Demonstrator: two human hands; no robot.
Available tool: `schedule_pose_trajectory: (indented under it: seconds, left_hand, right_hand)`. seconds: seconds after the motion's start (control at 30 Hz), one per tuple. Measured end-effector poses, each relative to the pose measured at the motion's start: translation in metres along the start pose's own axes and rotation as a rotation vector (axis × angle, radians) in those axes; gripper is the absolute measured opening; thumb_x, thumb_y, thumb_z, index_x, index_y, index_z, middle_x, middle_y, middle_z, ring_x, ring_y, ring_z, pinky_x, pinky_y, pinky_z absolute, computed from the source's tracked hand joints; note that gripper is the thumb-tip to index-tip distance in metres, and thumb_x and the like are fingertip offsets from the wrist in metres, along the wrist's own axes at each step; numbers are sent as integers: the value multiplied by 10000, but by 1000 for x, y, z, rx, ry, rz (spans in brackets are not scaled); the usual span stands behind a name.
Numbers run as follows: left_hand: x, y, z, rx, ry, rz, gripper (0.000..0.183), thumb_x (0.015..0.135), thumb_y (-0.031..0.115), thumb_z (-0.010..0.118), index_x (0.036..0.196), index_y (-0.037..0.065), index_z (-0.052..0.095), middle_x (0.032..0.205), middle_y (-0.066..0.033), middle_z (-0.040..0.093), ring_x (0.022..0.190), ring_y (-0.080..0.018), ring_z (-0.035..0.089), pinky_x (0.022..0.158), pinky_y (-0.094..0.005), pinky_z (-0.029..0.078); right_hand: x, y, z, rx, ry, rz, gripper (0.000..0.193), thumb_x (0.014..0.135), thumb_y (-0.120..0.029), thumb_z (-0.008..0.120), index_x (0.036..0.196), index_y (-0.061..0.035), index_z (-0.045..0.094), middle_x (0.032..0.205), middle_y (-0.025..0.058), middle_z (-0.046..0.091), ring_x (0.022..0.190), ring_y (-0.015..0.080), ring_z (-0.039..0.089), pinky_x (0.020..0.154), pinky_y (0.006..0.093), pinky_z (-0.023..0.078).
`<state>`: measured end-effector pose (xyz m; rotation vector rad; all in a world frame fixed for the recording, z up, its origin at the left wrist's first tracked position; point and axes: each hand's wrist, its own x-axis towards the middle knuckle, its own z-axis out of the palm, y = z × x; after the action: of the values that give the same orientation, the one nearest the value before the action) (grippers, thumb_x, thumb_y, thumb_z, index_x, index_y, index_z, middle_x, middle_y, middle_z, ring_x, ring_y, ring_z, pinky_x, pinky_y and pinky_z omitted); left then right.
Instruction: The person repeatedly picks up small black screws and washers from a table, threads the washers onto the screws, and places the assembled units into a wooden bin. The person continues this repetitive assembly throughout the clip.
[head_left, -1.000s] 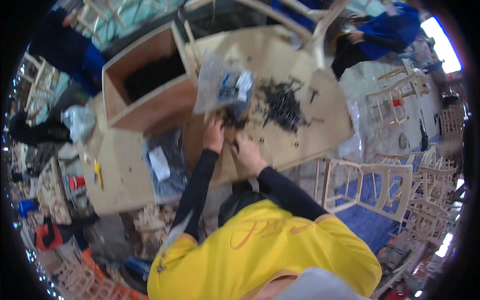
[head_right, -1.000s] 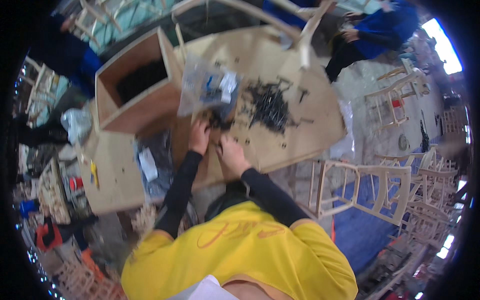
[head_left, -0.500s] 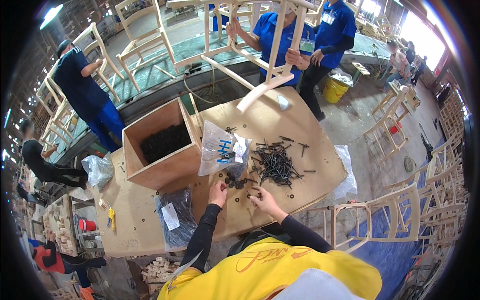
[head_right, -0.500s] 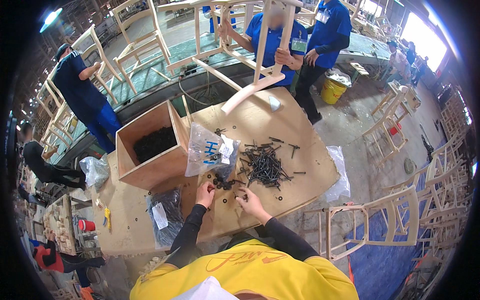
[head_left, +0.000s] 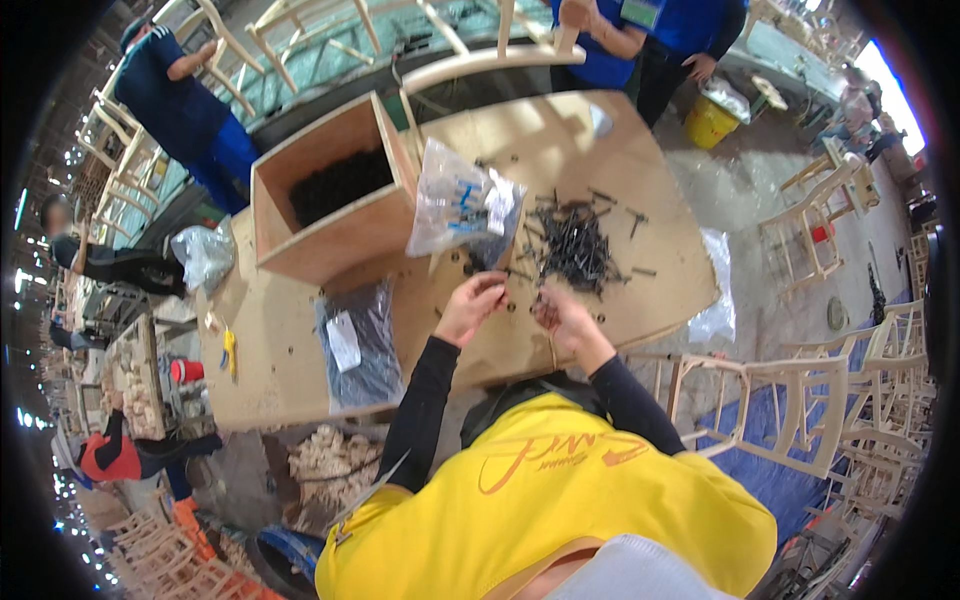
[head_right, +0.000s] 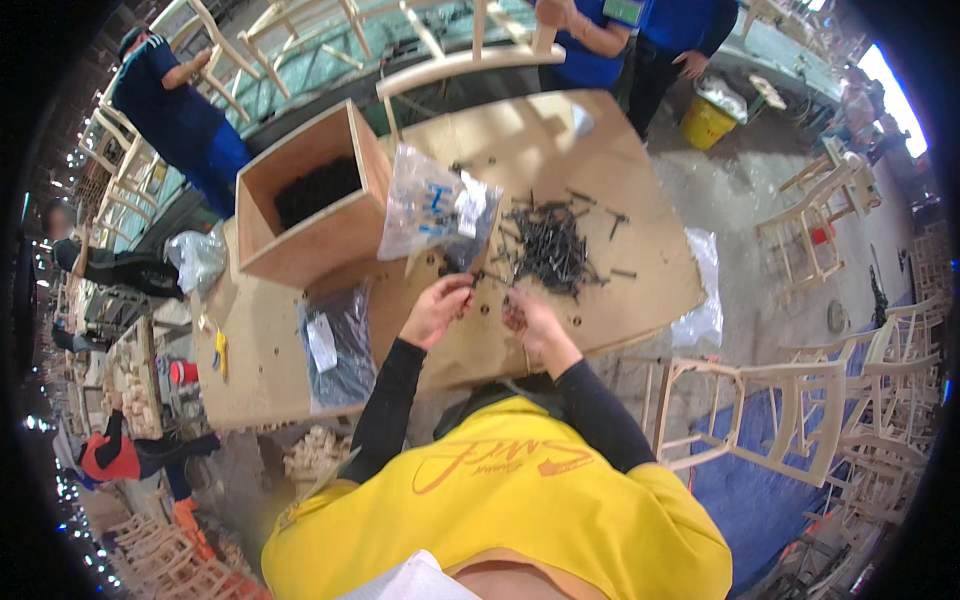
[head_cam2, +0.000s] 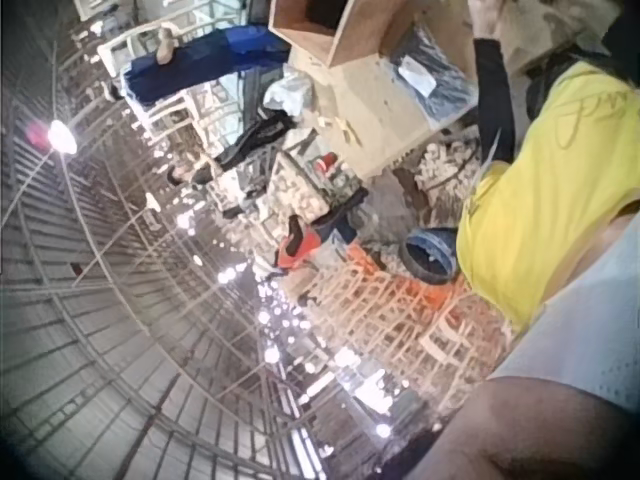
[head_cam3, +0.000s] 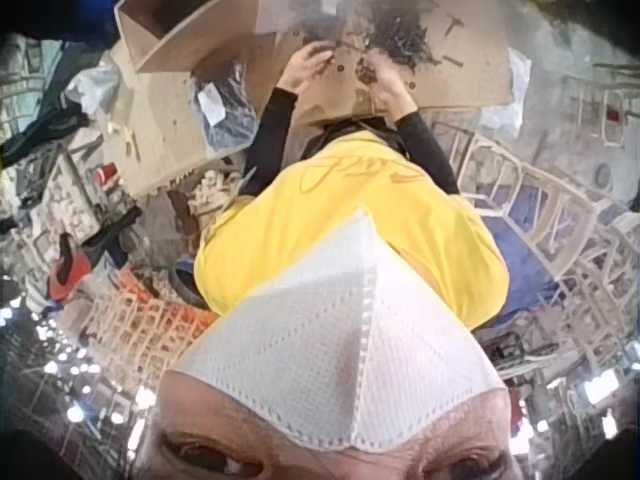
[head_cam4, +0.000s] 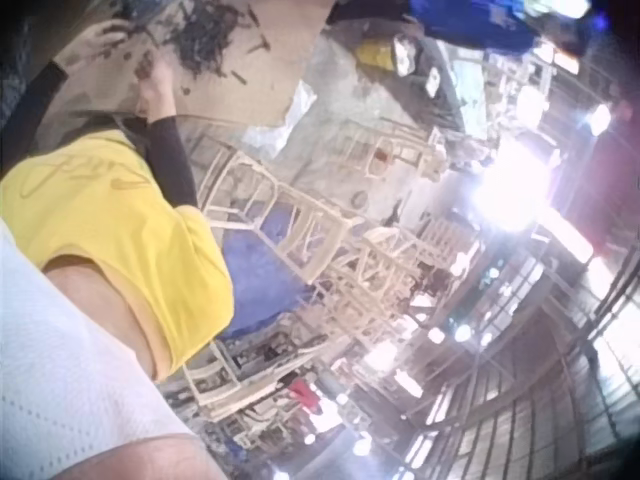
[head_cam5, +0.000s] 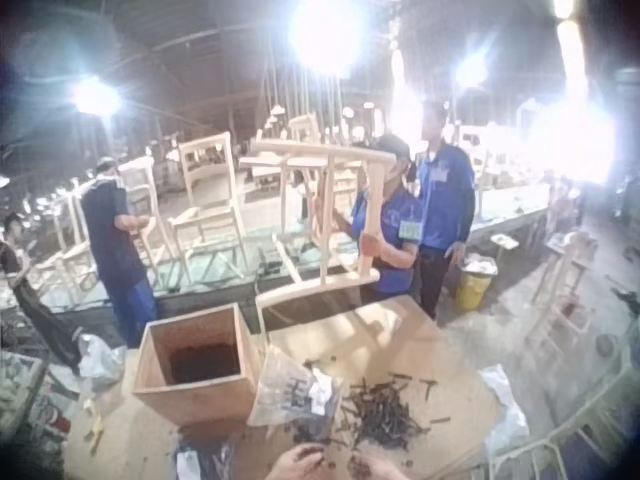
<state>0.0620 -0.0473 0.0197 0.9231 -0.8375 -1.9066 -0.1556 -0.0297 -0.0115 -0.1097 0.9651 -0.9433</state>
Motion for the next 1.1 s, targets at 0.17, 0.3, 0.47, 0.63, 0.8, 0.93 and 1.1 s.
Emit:
schedule_pose_trajectory:
  seconds: [0.17,0.3,0.47,0.63,0.8,0.93,1.1]
  left_hand:
    - [-3,-5,19,265,108,22,203,930,152,626,1076,16,663,848,-8,650,724,-66,583,651,-209,468]
    - [-9,-13,41,305,163,77,188,889,137,674,1023,6,689,810,1,649,696,-53,564,604,-209,456]
    - [-4,-24,53,466,227,214,166,900,138,664,1010,19,698,841,17,646,696,-41,544,619,-193,434]
    - [-5,-22,53,519,234,268,163,895,130,665,1020,33,705,882,16,618,735,-49,543,640,-197,431]
    - [-4,-18,60,696,282,307,160,869,119,687,1010,48,710,853,2,562,739,-63,531,651,-208,427]
    - [-10,-14,65,867,448,435,129,829,137,713,942,75,713,790,-24,566,654,-112,537,577,-246,405]
    - [-13,-6,71,1061,481,568,112,830,130,722,913,54,719,698,-27,564,584,-115,524,533,-260,414]
  right_hand:
    - [3,2,1,105,-36,33,149,924,-180,621,1051,-121,570,832,-8,605,761,109,601,662,254,521]
    - [-12,1,20,61,9,52,133,930,-178,616,1029,-97,580,828,-16,601,763,101,594,683,247,518]
    - [-9,2,18,137,-22,94,136,951,-198,591,968,-66,616,805,-4,616,730,100,587,695,241,525]
    - [-10,6,18,142,-57,138,126,969,-179,551,993,-69,606,839,8,600,747,107,573,698,252,521]
    - [-6,14,12,245,-181,206,136,970,-183,554,995,-62,610,829,7,592,741,104,569,695,251,521]
    - [-4,15,13,255,-155,272,152,972,-194,549,991,-58,614,826,6,593,736,100,575,676,243,526]
    - [-8,9,14,201,-170,312,171,979,-209,532,1038,-67,609,841,5,597,719,95,578,650,236,529]
